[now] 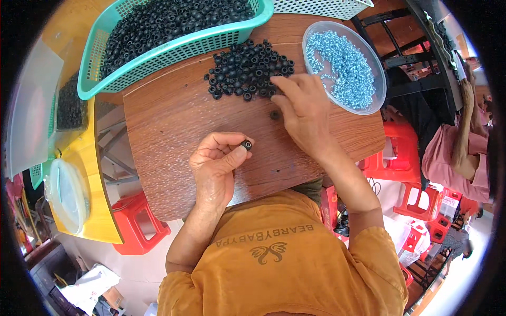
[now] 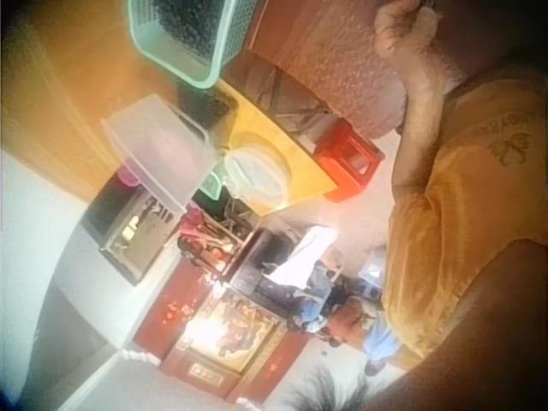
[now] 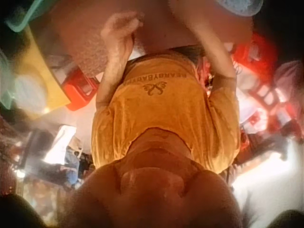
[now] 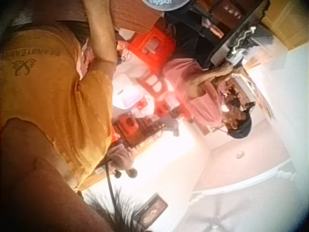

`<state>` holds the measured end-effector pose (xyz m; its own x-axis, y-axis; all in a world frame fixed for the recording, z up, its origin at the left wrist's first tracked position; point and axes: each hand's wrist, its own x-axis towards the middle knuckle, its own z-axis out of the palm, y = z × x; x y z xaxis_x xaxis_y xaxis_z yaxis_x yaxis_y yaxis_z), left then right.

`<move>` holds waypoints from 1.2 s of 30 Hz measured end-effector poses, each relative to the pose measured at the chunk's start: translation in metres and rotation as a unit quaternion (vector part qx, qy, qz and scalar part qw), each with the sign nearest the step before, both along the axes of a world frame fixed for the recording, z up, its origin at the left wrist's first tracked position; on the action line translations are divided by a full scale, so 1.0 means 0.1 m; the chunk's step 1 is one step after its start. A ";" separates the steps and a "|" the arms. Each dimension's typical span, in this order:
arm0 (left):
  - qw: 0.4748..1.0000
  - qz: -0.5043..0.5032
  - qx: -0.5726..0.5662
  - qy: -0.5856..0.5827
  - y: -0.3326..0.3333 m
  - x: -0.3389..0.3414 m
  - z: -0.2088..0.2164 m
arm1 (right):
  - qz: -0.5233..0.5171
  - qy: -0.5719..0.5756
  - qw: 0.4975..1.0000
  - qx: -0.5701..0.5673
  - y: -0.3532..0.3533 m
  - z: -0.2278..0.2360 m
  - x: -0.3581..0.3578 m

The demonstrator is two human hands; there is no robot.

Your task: The person repeatedly picks small black plastic rings and light blue metallic pins from a table and inserts the pins into the rings by hand. The assembled units are placed back onto the table surface. The person handles the components one at a time throughout the clip.

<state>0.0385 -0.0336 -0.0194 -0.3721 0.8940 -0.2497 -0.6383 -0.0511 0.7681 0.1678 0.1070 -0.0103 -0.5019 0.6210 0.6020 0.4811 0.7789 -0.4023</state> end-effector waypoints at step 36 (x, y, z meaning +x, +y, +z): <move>0.999 0.004 -0.032 0.002 0.08 -0.04 -0.03 | 0.037 -0.124 0.991 0.019 0.25 -0.11 -0.14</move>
<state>0.0343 -0.0258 -0.0227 -0.3810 0.8726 -0.3055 -0.6351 -0.0068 0.7724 0.1537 0.1318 -0.0218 -0.6805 0.5570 0.4761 0.5036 0.8275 -0.2483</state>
